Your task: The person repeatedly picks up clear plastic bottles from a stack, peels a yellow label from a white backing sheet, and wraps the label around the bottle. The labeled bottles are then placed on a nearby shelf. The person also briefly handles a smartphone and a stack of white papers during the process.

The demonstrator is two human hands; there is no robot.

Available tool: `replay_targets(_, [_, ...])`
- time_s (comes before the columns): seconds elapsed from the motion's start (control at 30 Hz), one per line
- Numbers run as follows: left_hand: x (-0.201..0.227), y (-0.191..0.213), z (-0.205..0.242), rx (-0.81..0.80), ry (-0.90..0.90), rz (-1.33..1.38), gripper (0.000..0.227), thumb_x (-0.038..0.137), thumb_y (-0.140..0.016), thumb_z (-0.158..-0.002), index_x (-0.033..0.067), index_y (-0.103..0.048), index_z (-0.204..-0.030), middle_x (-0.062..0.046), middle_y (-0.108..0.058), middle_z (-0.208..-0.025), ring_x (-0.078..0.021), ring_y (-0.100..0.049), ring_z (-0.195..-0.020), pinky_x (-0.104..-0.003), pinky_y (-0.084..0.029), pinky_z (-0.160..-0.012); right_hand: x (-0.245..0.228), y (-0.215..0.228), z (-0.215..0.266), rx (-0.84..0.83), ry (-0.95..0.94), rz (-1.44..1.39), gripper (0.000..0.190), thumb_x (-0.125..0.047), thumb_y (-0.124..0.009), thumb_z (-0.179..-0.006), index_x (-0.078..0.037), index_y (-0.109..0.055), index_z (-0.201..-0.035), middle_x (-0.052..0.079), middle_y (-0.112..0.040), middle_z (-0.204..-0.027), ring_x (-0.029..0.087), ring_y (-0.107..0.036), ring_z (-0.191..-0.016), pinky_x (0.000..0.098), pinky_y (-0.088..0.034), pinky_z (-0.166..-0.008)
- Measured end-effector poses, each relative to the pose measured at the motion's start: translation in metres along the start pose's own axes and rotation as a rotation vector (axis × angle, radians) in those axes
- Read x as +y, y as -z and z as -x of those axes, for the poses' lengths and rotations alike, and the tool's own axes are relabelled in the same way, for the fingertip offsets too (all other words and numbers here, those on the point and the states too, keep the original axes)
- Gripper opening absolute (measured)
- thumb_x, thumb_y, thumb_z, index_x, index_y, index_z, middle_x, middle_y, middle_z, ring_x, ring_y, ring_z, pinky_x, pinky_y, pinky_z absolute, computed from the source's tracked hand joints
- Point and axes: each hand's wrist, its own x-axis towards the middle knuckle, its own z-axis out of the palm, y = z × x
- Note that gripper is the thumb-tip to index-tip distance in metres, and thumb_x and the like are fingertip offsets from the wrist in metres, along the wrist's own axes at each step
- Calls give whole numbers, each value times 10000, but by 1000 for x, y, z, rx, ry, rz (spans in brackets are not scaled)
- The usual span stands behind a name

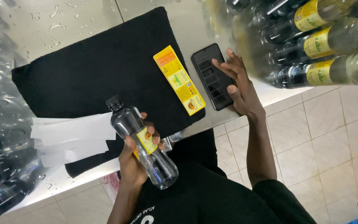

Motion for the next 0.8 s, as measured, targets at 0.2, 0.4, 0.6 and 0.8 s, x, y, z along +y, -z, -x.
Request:
replay_targets(0.2, [2, 6, 5, -34, -63, -58, 714, 400, -887, -987, 63, -519, -1497, -107, -678, -1112, -217, -682, -963, -409, -555, -928, -5, 1, -3, -29, 21, 30, 668, -657, -271, -1167, -100, -390, -1516, 245, -438, -1729, 355, -178, -1723, 559, -20, -1426])
replay_targets(0.4, [-8, 24, -2, 43, -183, -326, 993, 446, -925, -801, 94, -412, -1575, -121, -652, -1148, -245, -692, -1051, -432, -543, -1004, 24, -5, 5, 200, 91, -8, 766, -683, -281, -1125, -26, -456, -1476, 244, -567, -1577, 469, -285, -1608, 665, -87, -1349])
replay_targets(0.6, [-9, -8, -5, 76, -300, -369, 954, 260, -969, -771, 99, -470, -1567, -114, -709, -1160, -228, -745, -1037, -355, -622, -895, -60, -72, 50, 186, 40, -376, 713, -539, -498, -1069, 42, -423, -1475, 317, -641, -1422, 495, -577, -1435, 628, -476, -1204])
replay_targets(0.8, [-13, -34, -1, -2, -328, -459, 933, 75, -991, -707, 75, -529, -1518, -134, -700, -1222, -254, -710, -1126, -399, -581, -966, -131, -123, 76, -228, -298, -581, 1129, -581, -697, -926, -24, -120, -1719, 338, -98, -1776, 635, -233, -1557, 785, -294, -1212])
